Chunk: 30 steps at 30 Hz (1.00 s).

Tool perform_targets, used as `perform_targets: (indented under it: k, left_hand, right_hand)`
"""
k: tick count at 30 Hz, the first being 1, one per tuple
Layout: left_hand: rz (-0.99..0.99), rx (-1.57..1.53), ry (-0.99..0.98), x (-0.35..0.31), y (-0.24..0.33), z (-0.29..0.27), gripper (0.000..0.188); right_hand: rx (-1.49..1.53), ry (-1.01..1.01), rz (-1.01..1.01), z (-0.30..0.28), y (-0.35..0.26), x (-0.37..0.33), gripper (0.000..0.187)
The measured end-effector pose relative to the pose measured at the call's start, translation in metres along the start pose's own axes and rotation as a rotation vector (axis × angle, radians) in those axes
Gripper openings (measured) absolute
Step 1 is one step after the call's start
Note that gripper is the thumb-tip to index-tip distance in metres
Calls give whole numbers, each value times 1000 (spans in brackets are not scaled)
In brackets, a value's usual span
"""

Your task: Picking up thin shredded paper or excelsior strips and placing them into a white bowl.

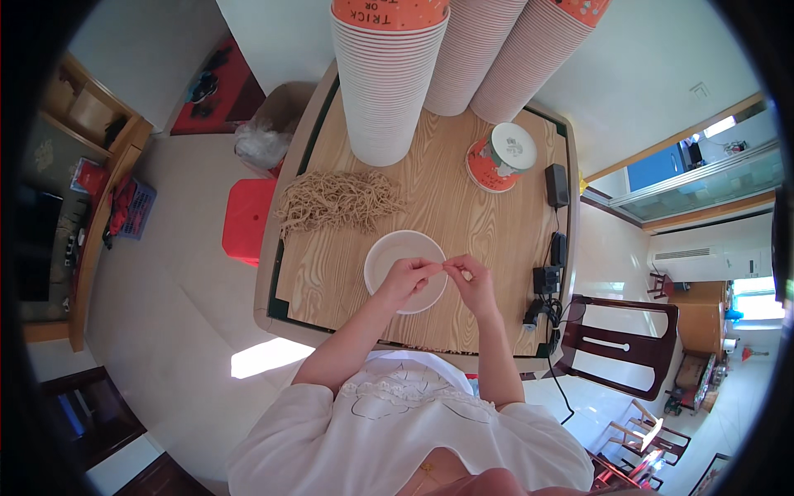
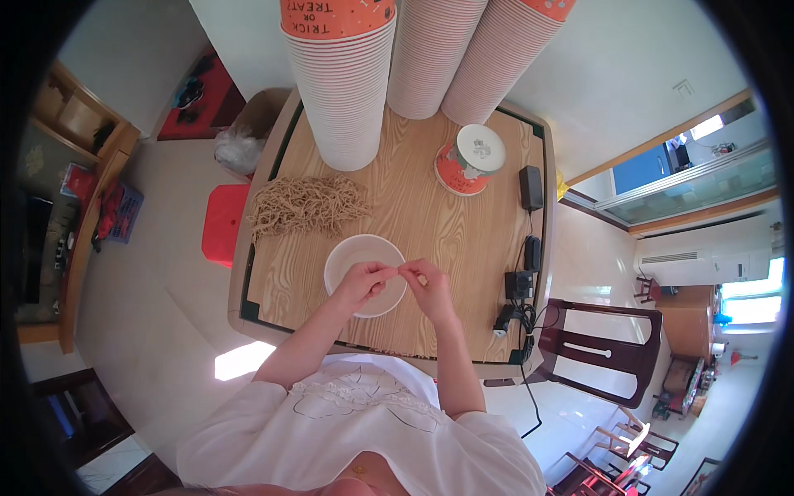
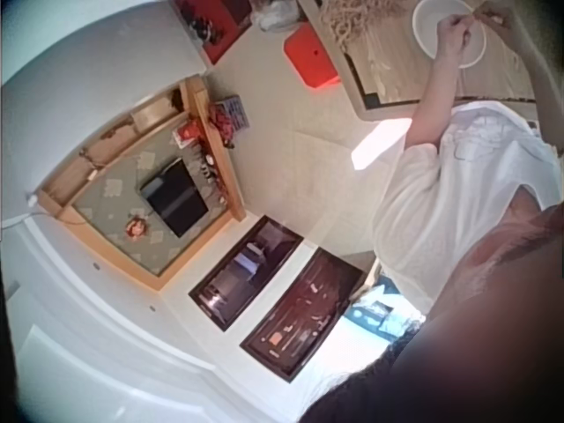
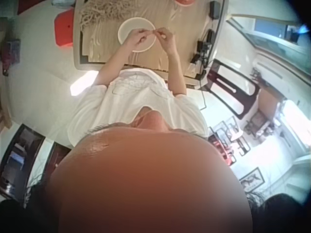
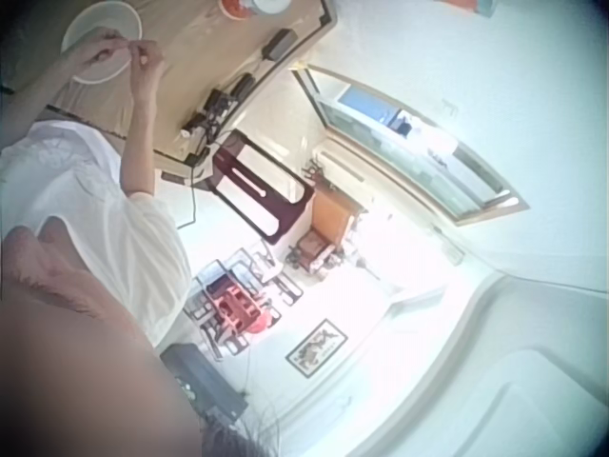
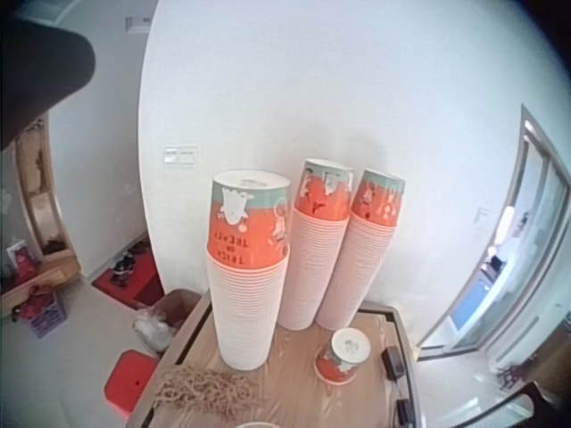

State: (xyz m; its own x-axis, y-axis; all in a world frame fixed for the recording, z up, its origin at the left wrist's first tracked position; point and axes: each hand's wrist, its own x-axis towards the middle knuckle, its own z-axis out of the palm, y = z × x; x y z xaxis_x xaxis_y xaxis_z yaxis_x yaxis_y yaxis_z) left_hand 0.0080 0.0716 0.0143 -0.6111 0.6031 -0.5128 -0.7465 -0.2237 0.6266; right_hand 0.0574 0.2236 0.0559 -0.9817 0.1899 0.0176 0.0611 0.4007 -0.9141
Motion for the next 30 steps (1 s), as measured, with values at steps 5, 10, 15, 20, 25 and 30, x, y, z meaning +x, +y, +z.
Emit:
perform_targets:
  k: [5,10,15,20,25,30]
  left_hand:
    - [93,195,62,0,-1,1,14]
    - [295,449,157,1,-5,0,12]
    - [338,496,164,2,-10,-1,12]
    - [387,559,160,2,-9,3,13]
    - [404,555,147,1,-10,4,13]
    - [388,575,125,1,-11,2,12]
  right_hand:
    - [-41,-55,47,6,11,-2,9]
    - [-18,-149,91,8,9,-6,12]
    - [-37,-191,90,10,14,-6,17]
    - [-80,-193,119,8,9,-5,20]
    - [-124,-174,123,7,10,-5,22]
    - [-160,-166,156,6,5,-5,23]
